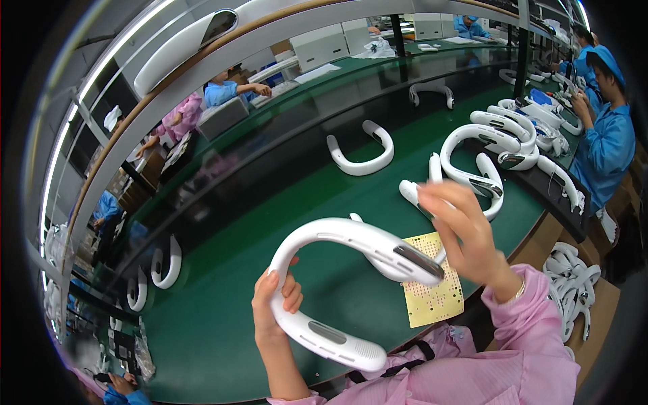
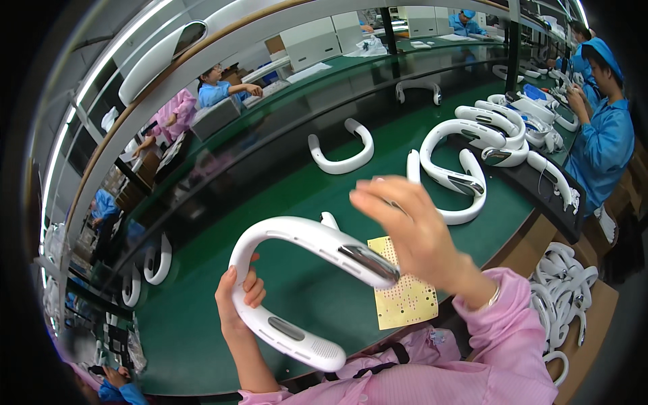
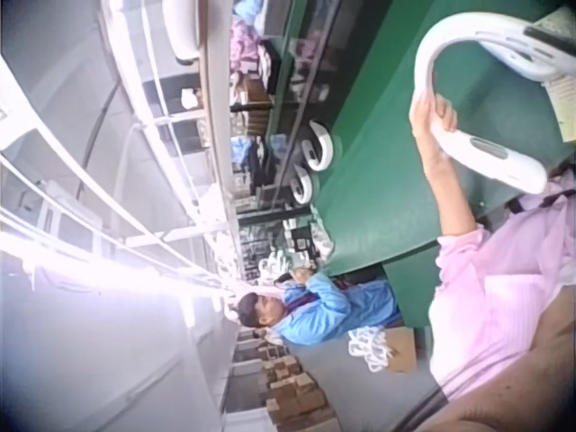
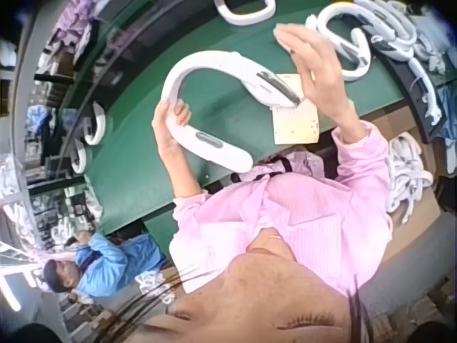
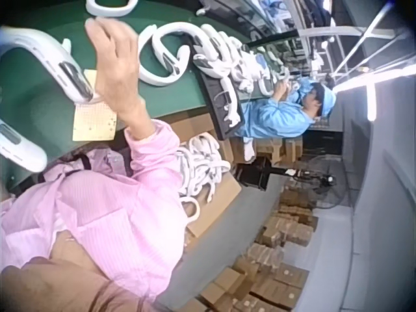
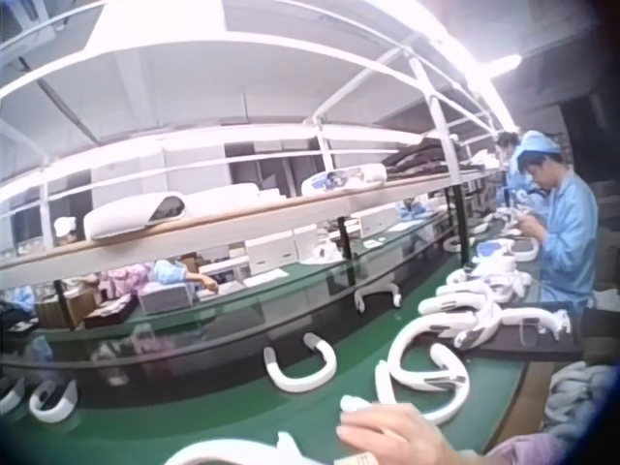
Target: Inspecting and assembling white plastic neck fans at an industrial assembly line workstation.
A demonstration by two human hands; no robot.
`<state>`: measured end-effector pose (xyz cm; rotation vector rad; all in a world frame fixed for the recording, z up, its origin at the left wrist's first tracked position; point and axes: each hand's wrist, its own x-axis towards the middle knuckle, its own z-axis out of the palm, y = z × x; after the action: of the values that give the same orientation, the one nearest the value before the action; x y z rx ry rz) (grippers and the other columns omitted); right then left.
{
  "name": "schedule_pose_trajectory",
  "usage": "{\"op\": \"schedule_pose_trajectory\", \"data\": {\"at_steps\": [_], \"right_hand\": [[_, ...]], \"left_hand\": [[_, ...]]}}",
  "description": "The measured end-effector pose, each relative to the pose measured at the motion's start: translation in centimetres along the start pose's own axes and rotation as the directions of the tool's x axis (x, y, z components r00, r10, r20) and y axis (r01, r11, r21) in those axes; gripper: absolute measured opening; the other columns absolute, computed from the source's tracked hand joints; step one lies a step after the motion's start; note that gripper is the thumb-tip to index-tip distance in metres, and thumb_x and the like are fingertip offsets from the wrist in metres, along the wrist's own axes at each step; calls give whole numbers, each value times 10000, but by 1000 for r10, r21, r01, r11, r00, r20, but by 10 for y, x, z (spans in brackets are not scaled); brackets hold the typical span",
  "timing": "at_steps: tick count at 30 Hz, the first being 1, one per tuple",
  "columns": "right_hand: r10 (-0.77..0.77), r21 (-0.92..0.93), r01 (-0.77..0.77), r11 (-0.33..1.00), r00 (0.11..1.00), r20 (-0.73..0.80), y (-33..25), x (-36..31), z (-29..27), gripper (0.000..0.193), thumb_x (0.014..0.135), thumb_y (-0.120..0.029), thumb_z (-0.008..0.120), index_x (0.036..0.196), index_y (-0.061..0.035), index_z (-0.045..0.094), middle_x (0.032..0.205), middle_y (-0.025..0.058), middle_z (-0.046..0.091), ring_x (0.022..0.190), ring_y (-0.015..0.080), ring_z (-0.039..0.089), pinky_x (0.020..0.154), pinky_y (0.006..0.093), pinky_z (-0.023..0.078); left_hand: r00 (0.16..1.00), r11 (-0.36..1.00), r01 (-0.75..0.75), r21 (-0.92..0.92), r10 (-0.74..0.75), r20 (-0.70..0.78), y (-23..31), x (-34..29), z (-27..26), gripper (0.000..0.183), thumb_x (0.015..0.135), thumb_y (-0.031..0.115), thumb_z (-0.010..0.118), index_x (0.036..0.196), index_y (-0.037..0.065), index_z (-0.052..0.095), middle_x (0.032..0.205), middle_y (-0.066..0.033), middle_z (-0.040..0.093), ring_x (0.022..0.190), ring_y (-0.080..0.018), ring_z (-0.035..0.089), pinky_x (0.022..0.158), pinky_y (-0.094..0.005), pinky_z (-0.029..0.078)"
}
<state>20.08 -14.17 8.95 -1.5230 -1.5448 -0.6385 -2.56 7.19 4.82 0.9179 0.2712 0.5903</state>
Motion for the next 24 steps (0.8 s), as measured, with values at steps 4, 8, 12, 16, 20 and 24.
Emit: {"op": "schedule_pose_trajectory", "data": {"at_steps": [4,8,12,16,20,24], "right_hand": [[-205,199,163,966,955,213,10,-16,24,486,739,-38,672,1197,-136,538,1300,116,445,1194,312,425,981,435,371],[-185,602,156,783,983,-15,-6,-2,42,330,776,19,636,1083,-47,533,1186,122,509,1078,278,517,932,383,414],[165,615,-162,772,985,53,-2,-15,39,339,751,51,643,1056,-5,508,1011,112,551,945,203,565,862,323,437],[636,732,-544,410,746,198,-14,-7,34,334,727,-20,648,1027,0,502,892,54,556,830,109,540,767,230,429],[539,598,-540,592,817,204,-20,-1,24,301,729,62,582,1005,-42,524,951,62,550,926,144,547,808,295,450],[459,656,-625,423,772,439,-11,9,22,408,790,-253,710,1025,-28,464,850,33,534,772,95,500,693,250,423]], "left_hand": [[970,946,242,-214,-231,76,-9,8,2,514,878,257,487,1196,-139,404,654,-84,452,400,-75,317,341,-206,308],[885,940,307,-150,-339,-319,-36,8,29,500,922,301,451,1197,-116,448,1086,-211,568,812,-221,602,663,-279,518],[947,943,-314,-111,319,33,-62,-15,17,464,952,354,395,1148,-47,520,1221,-175,527,1097,-321,520,1058,-431,296],[793,641,-606,471,539,285,-57,-28,16,483,738,400,729,1004,68,501,966,-74,541,1020,-261,544,1033,-522,317],[783,657,-618,432,567,257,-54,-24,11,777,499,557,835,999,96,459,839,-23,467,814,-172,520,917,-443,414],[894,826,-424,372,447,26,-46,-23,22,706,645,626,712,965,71,416,822,-20,430,673,-125,432,624,-287,370]]}}
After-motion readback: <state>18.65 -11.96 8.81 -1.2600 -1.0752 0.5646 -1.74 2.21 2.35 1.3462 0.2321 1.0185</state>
